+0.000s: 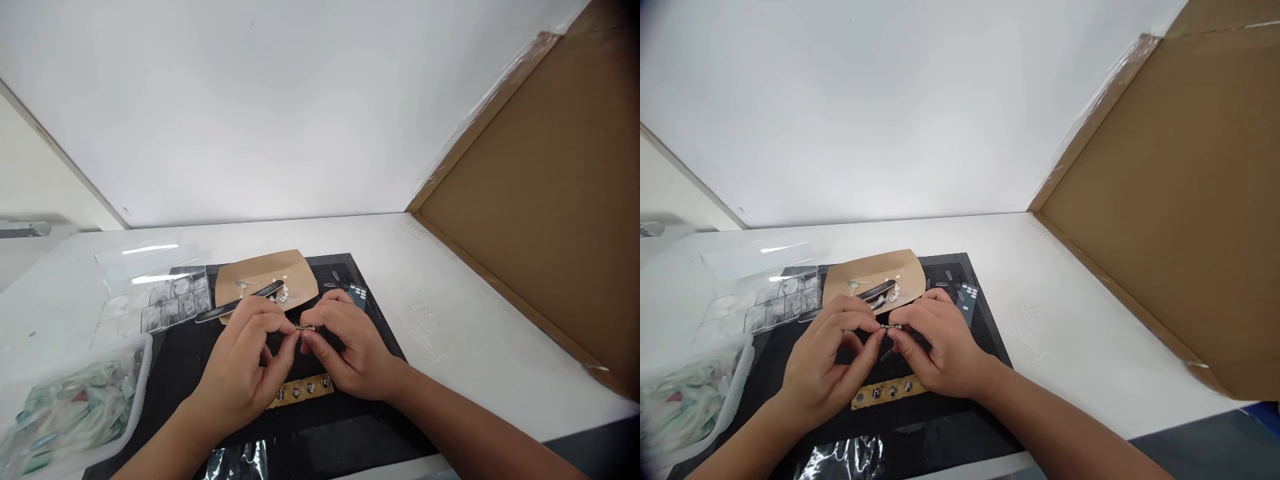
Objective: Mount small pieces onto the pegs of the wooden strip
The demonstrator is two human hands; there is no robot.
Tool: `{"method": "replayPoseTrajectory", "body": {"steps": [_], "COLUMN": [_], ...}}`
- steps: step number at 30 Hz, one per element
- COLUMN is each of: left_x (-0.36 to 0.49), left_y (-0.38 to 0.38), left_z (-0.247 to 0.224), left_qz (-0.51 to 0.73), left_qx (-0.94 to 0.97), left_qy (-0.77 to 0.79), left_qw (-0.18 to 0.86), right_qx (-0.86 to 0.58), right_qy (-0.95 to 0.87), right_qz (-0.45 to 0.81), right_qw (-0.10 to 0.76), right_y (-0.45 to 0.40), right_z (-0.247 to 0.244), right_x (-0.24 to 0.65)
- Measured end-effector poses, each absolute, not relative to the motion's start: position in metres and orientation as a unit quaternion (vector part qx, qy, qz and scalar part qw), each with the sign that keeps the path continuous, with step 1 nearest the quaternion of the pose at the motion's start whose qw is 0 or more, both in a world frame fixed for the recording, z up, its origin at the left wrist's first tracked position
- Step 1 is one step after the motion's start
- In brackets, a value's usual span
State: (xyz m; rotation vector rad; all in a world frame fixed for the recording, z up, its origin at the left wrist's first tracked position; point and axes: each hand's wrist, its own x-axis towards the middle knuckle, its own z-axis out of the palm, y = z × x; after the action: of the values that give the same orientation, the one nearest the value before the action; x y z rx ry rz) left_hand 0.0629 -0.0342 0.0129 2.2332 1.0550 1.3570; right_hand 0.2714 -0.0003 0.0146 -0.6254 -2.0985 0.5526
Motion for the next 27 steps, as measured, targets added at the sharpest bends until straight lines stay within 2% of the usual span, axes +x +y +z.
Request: {"method": "replayPoseTrajectory", "body": {"steps": [12, 22, 27], "left_x": [0.0644, 0.0657, 0.0665], "left_y": [-0.0352, -0.0365, -0.0361], "left_z": [0.0177, 0.0174, 0.0122], "left_qz": [0.434, 0.407, 0.467], "left_qx": [0.773, 0.778, 0.761], "left_qy": [0.397, 0.422, 0.394], "left_qw": [0.239, 0.225, 0.217], "right_qx": [-0.246, -0.27, -0.268], "right_qy": [-0.858, -0.853, -0.844], "right_qz": [0.173, 0.167, 0.185], "right_qw": [0.417, 0.414, 0.426], "right_y": [-0.0003, -0.0035, -0.0035], "right_z": [0.0111, 0.0131, 0.0138], "right_x": [0.2724, 0.2722, 0.2713]}}
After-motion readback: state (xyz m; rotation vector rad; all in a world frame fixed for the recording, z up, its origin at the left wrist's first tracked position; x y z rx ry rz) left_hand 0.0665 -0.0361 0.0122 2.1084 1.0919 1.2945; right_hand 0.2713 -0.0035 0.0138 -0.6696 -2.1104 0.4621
